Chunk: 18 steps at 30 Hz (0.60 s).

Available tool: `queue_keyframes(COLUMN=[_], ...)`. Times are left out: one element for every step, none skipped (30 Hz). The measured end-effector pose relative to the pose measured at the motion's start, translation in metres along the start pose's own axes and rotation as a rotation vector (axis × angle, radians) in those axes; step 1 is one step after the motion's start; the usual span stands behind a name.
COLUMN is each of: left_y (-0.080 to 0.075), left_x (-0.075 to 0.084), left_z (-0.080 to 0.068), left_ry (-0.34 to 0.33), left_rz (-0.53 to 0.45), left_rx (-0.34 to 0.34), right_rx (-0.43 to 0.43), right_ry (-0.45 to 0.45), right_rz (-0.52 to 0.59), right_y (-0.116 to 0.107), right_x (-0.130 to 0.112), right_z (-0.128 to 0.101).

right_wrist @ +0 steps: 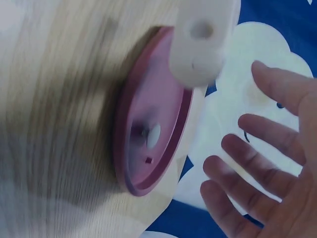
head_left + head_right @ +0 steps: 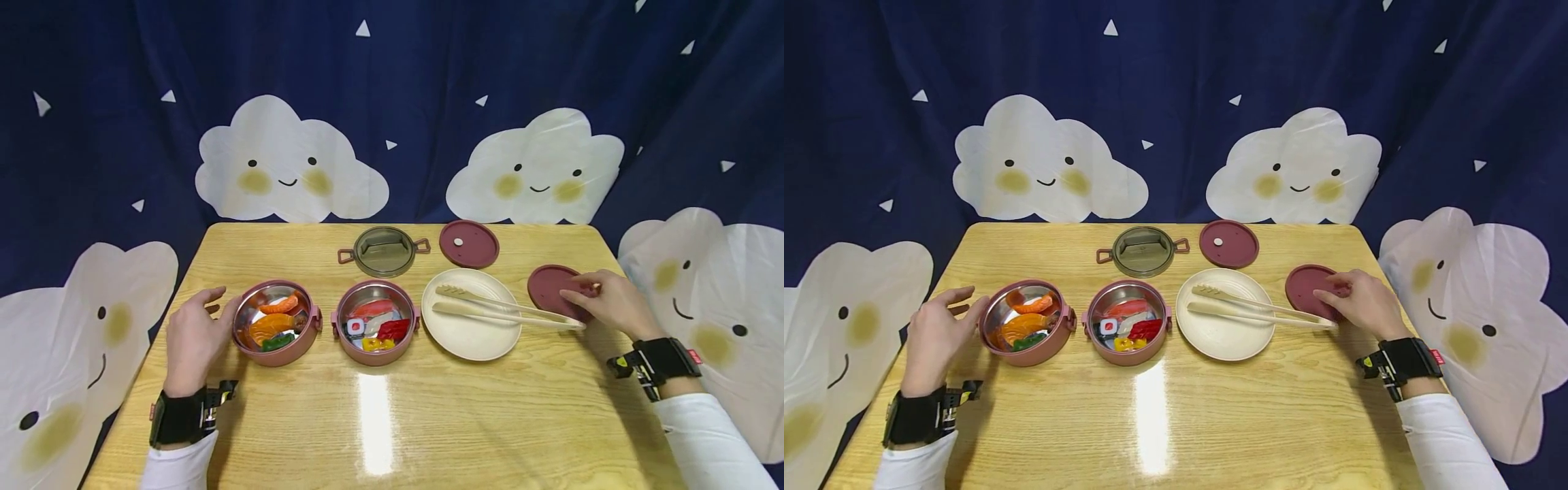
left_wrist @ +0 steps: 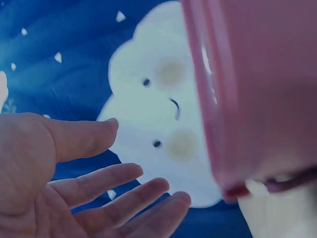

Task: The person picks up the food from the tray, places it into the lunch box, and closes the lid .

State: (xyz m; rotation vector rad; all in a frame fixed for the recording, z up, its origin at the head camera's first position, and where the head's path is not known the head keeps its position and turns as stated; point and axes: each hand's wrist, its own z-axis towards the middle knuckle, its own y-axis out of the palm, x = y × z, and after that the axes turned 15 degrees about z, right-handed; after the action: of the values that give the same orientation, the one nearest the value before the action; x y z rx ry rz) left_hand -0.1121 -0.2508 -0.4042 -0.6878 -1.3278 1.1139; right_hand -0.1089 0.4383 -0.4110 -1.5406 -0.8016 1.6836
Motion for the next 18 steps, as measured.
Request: queue_keyframes(left_y=[-0.001, -0.001, -0.002, -0.002, -0.001, -0.001, 0.001, 0.003, 0.005, 0.008, 0.011, 0.014, 0.017, 0.021, 0.024, 0.027, 0.031, 0.034], left_x=[0.005, 0.01, 0.015, 0.019, 0.024, 0.029, 0.034, 0.038, 0.043, 0.047, 0.051, 0.055, 0.059, 0.063, 0.067, 0.07, 0.074, 0.077], left_z=[-0.001, -0.002, -0.003, -0.005, -0.007, -0.008, -0.009, -0.011, -0.012, -0.013, -0.014, -0.015, -0.016, -0.016, -0.017, -0.017, -0.017, -0.017], left_ry=[0.013, 0.03, 0.05, 0.07, 0.09, 0.11, 0.135, 0.156, 0.176, 0.195, 0.215, 0.233, 0.249, 0.262, 0.273, 0.282, 0.29, 0.295], left_rz=[-0.006, -0.016, -0.03, -0.044, -0.056, -0.067, -0.078, -0.085, -0.093, -0.096, -0.099, -0.102, -0.101, -0.101, -0.104, -0.107, -0.108, -0.106], left_rx=[0.019, 0.037, 0.051, 0.061, 0.069, 0.076, 0.08, 0.079, 0.07, 0.057, 0.043, 0.028, 0.01, -0.01, -0.034, -0.06, -0.081, -0.101], right_rx=[-0.008, -0.014, -0.017, -0.018, -0.015, -0.015, -0.011, -0.006, -0.003, 0.0, 0.0, 0.001, 0.002, 0.001, 0.003, 0.004, 0.002, -0.001], right_ry=[0.022, 0.038, 0.052, 0.064, 0.076, 0.087, 0.097, 0.104, 0.113, 0.12, 0.129, 0.134, 0.14, 0.145, 0.153, 0.16, 0.166, 0.172], right_rz=[0.017, 0.03, 0.038, 0.038, 0.035, 0.034, 0.028, 0.014, 0.006, -0.002, -0.004, -0.006, -0.006, -0.005, -0.004, -0.006, -0.008, -0.009], right_y=[-0.003, -0.005, -0.008, -0.01, -0.011, -0.013, -0.014, -0.015, -0.016, -0.017, -0.017, -0.017, -0.017, -0.017, -0.016, -0.016, -0.016, -0.016], right_x=[0.002, 0.004, 0.006, 0.008, 0.01, 0.012, 0.014, 0.016, 0.019, 0.021, 0.024, 0.027, 0.03, 0.033, 0.036, 0.039, 0.042, 0.045], right_z=[0.001, 0.001, 0.002, 0.003, 0.005, 0.006, 0.007, 0.008, 0.009, 0.01, 0.011, 0.012, 0.012, 0.013, 0.013, 0.013, 0.012, 0.012])
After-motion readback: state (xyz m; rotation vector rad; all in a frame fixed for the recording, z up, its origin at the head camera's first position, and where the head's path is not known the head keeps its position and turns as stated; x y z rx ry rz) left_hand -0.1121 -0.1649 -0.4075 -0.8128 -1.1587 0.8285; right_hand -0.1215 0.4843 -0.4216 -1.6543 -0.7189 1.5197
